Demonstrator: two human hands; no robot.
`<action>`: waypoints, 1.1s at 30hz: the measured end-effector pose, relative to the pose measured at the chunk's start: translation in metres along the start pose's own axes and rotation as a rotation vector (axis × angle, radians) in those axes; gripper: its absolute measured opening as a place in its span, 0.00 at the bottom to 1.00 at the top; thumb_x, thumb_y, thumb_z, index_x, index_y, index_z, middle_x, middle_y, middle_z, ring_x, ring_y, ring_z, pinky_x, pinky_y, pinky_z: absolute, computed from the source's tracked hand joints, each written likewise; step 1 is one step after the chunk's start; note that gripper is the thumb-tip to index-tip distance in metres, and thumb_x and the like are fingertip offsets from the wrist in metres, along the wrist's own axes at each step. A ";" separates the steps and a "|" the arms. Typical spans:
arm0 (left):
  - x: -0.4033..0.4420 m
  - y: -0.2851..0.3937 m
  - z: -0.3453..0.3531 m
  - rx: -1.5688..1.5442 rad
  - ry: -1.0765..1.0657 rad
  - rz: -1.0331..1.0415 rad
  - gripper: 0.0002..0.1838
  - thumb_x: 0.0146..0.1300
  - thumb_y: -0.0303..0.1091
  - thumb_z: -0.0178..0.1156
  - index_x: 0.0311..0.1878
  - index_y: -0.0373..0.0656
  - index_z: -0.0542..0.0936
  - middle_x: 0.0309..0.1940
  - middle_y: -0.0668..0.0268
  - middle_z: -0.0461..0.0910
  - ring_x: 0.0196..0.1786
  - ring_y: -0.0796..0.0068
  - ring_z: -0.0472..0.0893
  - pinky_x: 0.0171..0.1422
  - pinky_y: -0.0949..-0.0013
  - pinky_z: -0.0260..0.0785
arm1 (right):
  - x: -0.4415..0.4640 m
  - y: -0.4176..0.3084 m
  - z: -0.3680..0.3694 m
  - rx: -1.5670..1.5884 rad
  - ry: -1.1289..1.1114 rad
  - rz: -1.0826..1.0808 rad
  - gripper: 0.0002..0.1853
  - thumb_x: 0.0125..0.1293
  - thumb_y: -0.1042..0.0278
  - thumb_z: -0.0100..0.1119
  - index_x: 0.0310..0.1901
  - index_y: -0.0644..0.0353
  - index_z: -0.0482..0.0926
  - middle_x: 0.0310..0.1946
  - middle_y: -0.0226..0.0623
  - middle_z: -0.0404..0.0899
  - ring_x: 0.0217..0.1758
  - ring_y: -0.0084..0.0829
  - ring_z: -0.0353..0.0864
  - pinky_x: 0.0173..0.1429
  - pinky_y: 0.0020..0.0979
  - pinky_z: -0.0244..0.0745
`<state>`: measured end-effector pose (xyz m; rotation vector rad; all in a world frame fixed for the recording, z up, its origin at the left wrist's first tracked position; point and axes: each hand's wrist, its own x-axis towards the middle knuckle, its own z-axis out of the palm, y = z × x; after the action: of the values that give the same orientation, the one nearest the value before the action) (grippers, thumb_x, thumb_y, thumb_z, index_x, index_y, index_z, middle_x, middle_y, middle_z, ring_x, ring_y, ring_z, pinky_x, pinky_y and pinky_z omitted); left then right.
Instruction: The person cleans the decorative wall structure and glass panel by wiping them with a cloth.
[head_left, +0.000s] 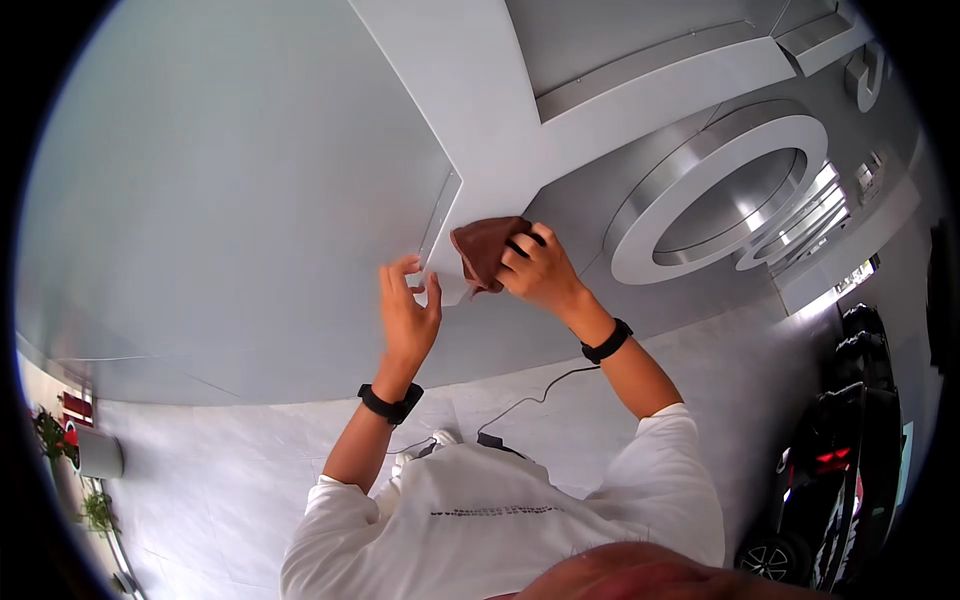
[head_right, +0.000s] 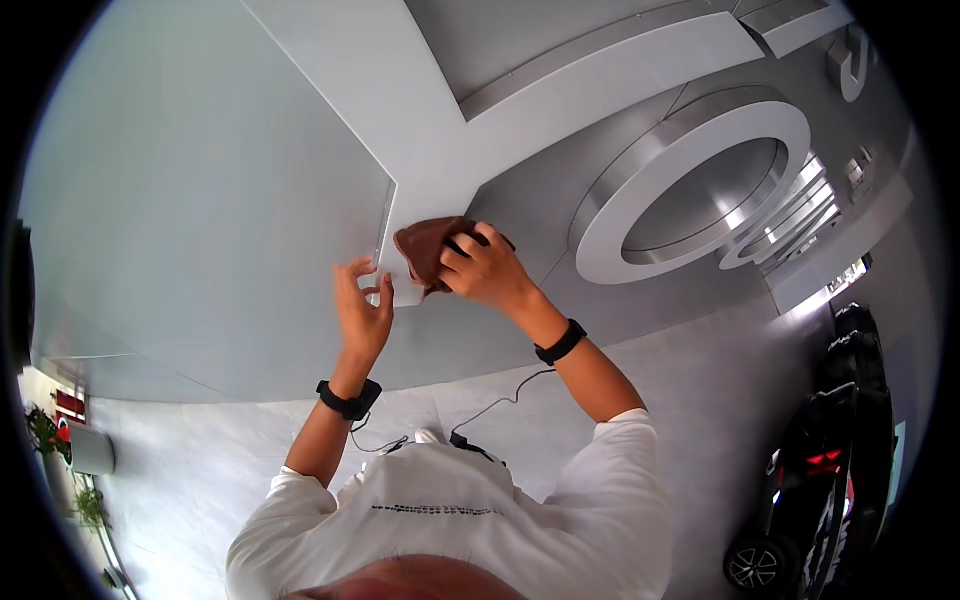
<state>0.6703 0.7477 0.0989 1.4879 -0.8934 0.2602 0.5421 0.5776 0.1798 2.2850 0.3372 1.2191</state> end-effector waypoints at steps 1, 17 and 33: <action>0.000 0.001 0.000 -0.019 -0.013 0.001 0.20 0.62 0.22 0.61 0.58 0.38 0.72 0.50 0.56 0.73 0.49 0.62 0.77 0.44 0.67 0.76 | 0.008 -0.001 -0.005 0.011 -0.064 -0.082 0.06 0.47 0.71 0.62 0.20 0.52 0.74 0.40 0.28 0.73 0.51 0.35 0.72 0.56 0.45 0.67; -0.012 0.011 -0.019 0.208 -0.120 0.403 0.52 0.53 0.22 0.68 0.78 0.45 0.48 0.77 0.49 0.45 0.77 0.47 0.55 0.71 0.52 0.64 | -0.001 -0.049 0.037 0.377 -0.074 0.116 0.14 0.51 0.73 0.63 0.42 0.57 0.83 0.42 0.33 0.81 0.54 0.34 0.79 0.72 0.41 0.64; 0.048 0.044 -0.014 0.153 -0.328 0.417 0.51 0.49 0.22 0.72 0.75 0.42 0.54 0.75 0.48 0.52 0.77 0.44 0.54 0.72 0.52 0.63 | 0.041 -0.030 0.036 0.304 0.319 0.249 0.03 0.53 0.70 0.65 0.26 0.50 0.81 0.47 0.27 0.81 0.54 0.28 0.80 0.70 0.35 0.71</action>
<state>0.6788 0.7480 0.1649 1.4981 -1.4790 0.4033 0.5962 0.6092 0.1753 2.4377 0.3817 1.7735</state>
